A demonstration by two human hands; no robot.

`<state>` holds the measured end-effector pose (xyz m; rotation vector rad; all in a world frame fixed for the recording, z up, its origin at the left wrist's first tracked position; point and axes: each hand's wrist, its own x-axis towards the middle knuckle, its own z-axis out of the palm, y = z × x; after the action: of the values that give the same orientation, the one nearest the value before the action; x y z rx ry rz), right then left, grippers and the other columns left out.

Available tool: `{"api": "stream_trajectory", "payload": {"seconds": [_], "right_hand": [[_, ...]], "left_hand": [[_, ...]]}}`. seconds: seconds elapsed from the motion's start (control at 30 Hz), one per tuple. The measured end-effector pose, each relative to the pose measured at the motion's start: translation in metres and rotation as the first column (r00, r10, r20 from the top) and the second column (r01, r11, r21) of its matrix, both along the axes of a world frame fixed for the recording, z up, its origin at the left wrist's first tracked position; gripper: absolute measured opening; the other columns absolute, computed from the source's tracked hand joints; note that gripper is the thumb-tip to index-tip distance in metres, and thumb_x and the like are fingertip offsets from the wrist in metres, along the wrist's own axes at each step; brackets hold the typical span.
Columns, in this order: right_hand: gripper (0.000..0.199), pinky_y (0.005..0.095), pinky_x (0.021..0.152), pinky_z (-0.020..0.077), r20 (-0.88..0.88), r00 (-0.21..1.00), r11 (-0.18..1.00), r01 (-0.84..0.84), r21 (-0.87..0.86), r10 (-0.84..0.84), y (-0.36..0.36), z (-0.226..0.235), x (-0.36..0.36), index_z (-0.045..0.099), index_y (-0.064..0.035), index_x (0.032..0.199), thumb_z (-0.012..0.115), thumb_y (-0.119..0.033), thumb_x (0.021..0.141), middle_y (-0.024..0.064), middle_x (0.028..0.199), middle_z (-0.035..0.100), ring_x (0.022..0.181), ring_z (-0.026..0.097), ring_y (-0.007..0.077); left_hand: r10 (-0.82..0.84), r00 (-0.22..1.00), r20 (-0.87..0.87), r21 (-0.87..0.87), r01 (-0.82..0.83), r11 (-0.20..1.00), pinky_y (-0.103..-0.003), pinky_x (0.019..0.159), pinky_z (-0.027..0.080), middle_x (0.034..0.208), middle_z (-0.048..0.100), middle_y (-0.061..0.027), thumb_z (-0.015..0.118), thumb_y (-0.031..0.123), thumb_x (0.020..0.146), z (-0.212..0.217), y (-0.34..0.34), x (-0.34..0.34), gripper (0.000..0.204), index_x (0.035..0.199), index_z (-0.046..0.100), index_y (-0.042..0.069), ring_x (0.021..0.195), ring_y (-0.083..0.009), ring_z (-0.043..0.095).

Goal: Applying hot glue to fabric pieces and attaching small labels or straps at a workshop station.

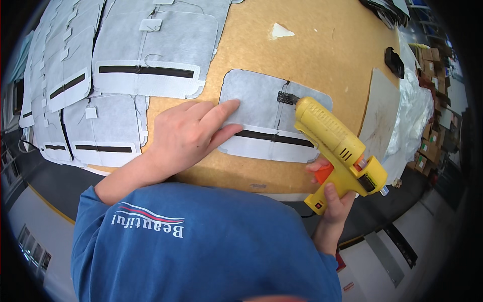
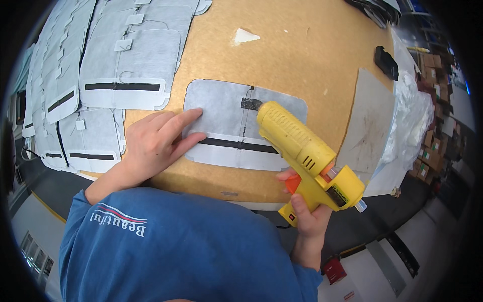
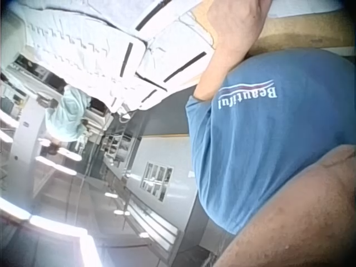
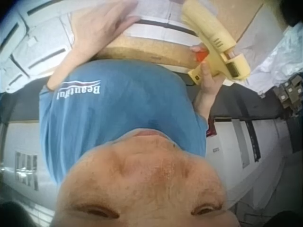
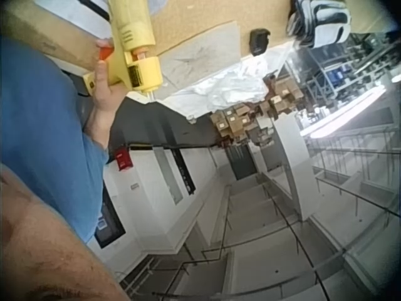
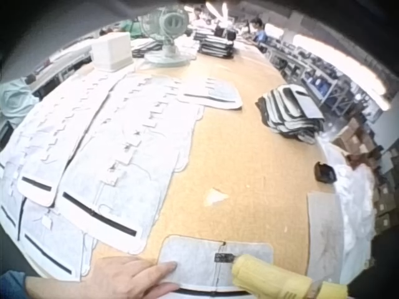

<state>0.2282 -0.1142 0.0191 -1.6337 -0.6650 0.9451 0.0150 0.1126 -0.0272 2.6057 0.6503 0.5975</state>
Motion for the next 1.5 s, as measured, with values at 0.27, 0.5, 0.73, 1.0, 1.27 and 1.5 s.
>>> {"api": "stream_trajectory", "payload": {"seconds": [0.27, 0.5, 0.73, 1.0, 1.27, 1.5], "right_hand": [[0.062, 0.0342, 0.073, 0.0516, 0.0, 1.0, 0.999, 0.011, 0.037, -0.011, -0.007, -0.002, 0.002, 0.041, 0.0067, 0.134, 0.067, -0.028, 0.09, 0.0208, 0.109, 0.064, 0.098, 0.066, 0.0302], [0.061, 0.0347, 0.073, 0.0515, -0.007, 1.0, 0.999, 0.014, 0.045, -0.013, -0.01, -0.002, 0.0, 0.04, 0.0062, 0.135, 0.066, -0.026, 0.09, 0.0213, 0.11, 0.063, 0.098, 0.066, 0.0308], [0.061, 0.0336, 0.072, 0.0512, -0.003, 1.0, 0.999, 0.022, 0.031, -0.022, -0.013, -0.002, -0.004, 0.042, 0.0068, 0.133, 0.066, -0.029, 0.09, 0.0208, 0.105, 0.064, 0.094, 0.065, 0.0294], [0.061, 0.0316, 0.077, 0.0504, -0.085, 0.996, 1.0, -0.007, 0.004, 0.007, -0.014, -0.003, -0.003, 0.041, 0.0032, 0.135, 0.068, -0.023, 0.088, 0.0187, 0.108, 0.064, 0.099, 0.064, 0.0236], [0.06, 0.0318, 0.078, 0.0501, -0.097, 0.995, 1.0, -0.006, 0.02, 0.008, 0.0, -0.005, -0.005, 0.04, 0.0025, 0.137, 0.066, -0.022, 0.088, 0.0187, 0.108, 0.064, 0.096, 0.063, 0.0219], [0.063, 0.0312, 0.078, 0.0496, -0.107, 0.994, 1.0, -0.021, 0.005, 0.022, -0.002, -0.004, -0.005, 0.042, 0.0031, 0.135, 0.069, -0.026, 0.086, 0.0175, 0.106, 0.065, 0.096, 0.063, 0.0216]], "left_hand": [[-0.011, 1.0, 0.007, -0.01, 0.011, 1.0, -0.028, 0.047, 0.041, 0.061, 0.053, 0.0003, 0.084, 0.023, 0.073, 0.0, 0.0, 0.001, 0.041, 0.109, 0.068, 0.011, 0.052, -0.0146, 0.052], [-0.011, 1.0, -0.012, -0.002, 0.011, 1.0, -0.028, 0.047, 0.041, 0.062, 0.053, 0.0008, 0.083, 0.023, 0.073, -0.001, -0.001, 0.001, 0.041, 0.109, 0.068, 0.011, 0.052, -0.0139, 0.053], [-0.012, 1.0, -0.006, -0.003, 0.012, 1.0, -0.028, 0.047, 0.041, 0.062, 0.054, 0.0007, 0.083, 0.023, 0.074, -0.001, -0.001, 0.001, 0.04, 0.109, 0.068, 0.01, 0.051, -0.0136, 0.053], [-0.008, 1.0, -0.01, -0.014, 0.008, 1.0, -0.028, 0.047, 0.041, 0.062, 0.054, 0.0004, 0.083, 0.023, 0.074, 0.0, -0.001, 0.0, 0.04, 0.109, 0.068, 0.01, 0.051, -0.0137, 0.053], [-0.016, 1.0, -0.021, -0.011, 0.016, 1.0, -0.028, 0.047, 0.041, 0.062, 0.054, 0.0004, 0.083, 0.023, 0.074, 0.001, 0.0, 0.001, 0.041, 0.109, 0.068, 0.01, 0.052, -0.0138, 0.053], [-0.014, 1.0, -0.028, -0.012, 0.014, 1.0, -0.028, 0.048, 0.041, 0.063, 0.054, 0.0004, 0.083, 0.023, 0.074, 0.001, 0.0, 0.0, 0.041, 0.109, 0.068, 0.01, 0.052, -0.0137, 0.053]]}}
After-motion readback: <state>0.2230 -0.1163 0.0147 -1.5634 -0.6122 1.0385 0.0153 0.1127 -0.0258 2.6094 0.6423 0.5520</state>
